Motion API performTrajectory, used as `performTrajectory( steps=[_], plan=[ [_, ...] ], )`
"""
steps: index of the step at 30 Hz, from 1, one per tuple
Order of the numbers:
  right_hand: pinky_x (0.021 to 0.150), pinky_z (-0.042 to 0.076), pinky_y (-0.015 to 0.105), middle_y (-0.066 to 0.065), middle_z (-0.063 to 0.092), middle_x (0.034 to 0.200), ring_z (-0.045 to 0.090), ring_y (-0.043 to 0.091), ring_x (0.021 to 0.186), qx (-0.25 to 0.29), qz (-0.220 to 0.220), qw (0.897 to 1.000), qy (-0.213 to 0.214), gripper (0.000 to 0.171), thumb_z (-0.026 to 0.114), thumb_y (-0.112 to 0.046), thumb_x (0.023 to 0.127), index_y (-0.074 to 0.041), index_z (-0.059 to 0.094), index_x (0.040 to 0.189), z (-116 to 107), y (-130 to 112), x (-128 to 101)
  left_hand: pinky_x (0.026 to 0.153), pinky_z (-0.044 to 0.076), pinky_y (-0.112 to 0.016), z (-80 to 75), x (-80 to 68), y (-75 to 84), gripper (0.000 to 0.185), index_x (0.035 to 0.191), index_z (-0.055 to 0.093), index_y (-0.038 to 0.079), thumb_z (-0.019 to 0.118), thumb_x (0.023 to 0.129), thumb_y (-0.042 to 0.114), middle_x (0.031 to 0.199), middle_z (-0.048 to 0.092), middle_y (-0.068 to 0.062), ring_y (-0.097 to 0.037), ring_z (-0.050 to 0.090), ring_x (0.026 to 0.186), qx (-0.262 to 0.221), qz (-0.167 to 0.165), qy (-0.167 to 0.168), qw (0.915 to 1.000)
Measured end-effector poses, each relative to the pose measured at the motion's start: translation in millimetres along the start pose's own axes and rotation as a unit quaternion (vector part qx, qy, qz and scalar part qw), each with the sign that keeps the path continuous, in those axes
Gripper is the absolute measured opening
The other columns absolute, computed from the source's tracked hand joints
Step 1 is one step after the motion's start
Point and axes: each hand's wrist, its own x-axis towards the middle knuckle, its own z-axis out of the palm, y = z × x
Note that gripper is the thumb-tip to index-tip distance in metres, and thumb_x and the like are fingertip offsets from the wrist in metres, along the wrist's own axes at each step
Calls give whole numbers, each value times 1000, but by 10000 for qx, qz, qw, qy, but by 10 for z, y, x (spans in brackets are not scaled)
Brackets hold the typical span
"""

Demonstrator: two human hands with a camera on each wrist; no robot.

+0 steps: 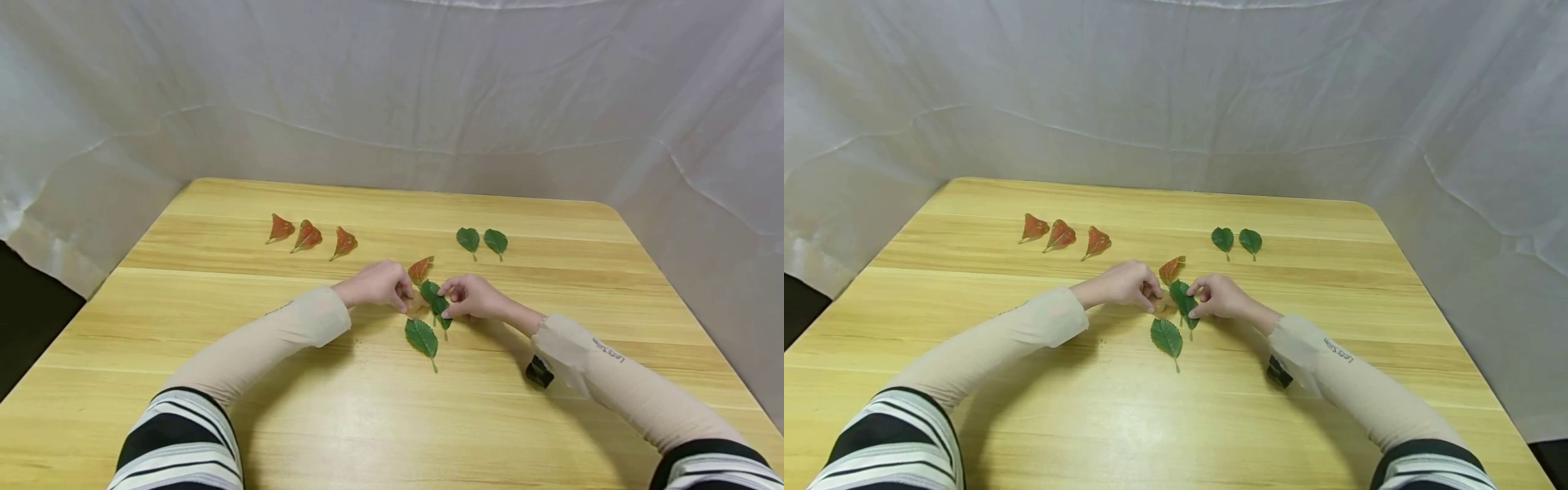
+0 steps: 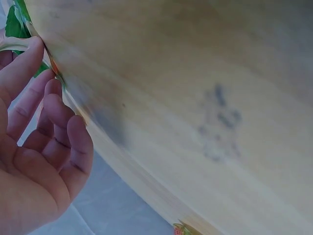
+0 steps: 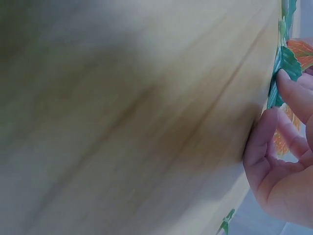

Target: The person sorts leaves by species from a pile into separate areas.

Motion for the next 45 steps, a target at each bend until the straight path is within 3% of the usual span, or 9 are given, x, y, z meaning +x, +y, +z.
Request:
performTrajectory(
  steps=[7,11,15,23,28,32,41,45],
  plan=[
    [43,41,25,16,53,93,43,12,49,-268,-272,9992,83,51,73,-3,71,1,51,117,-10,28,-17,51,38,-20,-1,2,1,18,85,72,12,78,68,17,67,59,9,-8,50,58,17,-33,0,10000],
    [43,41,25,24,49,108,44,14,49,102,-327,9994,-96,51,69,5,73,0,48,120,-27,26,-32,51,39,-20,-9,6,3,20,87,70,12,78,68,17,65,58,7,-8,50,58,70,-84,-30,9999],
    [42,40,24,23,47,113,43,14,48,465,-447,9974,-316,45,64,11,74,2,50,116,-42,46,-36,51,39,-21,-18,11,3,24,91,69,12,78,69,18,65,57,5,-9,50,58,81,-118,-101,9998],
    [42,42,26,20,42,121,45,16,49,529,-535,9961,-453,35,64,11,75,2,59,109,-54,83,-35,52,40,-19,-16,25,-50,28,96,68,4,77,69,9,70,57,0,-11,48,61,-713,-191,-233,9970],
    [43,40,24,25,40,126,43,13,49,539,-694,9949,-494,46,62,12,75,4,48,118,-65,85,-27,52,42,-19,-26,48,-88,28,95,69,2,76,68,3,76,61,-1,-9,49,60,-1079,-240,-288,9935],
    [44,38,22,28,37,128,41,11,48,718,-840,9924,-533,44,61,15,75,5,43,114,-65,86,-21,52,43,-18,-32,75,-108,29,95,69,3,76,67,1,84,65,-2,-8,49,59,-1142,-360,-330,9923],
    [47,39,22,24,45,118,43,11,53,465,-1203,9895,-645,34,64,13,73,3,47,100,-93,124,13,52,44,-19,-38,81,-119,26,93,70,2,76,68,0,89,65,-4,-8,50,58,-1287,-407,-376,9901],
    [50,37,22,17,52,84,41,12,54,11,-1195,9913,-556,35,71,4,71,-2,49,98,-109,122,19,52,44,-19,-34,78,-121,25,92,70,2,76,68,0,89,65,-4,-8,51,58,-1298,-424,-368,9899]
  ],
)
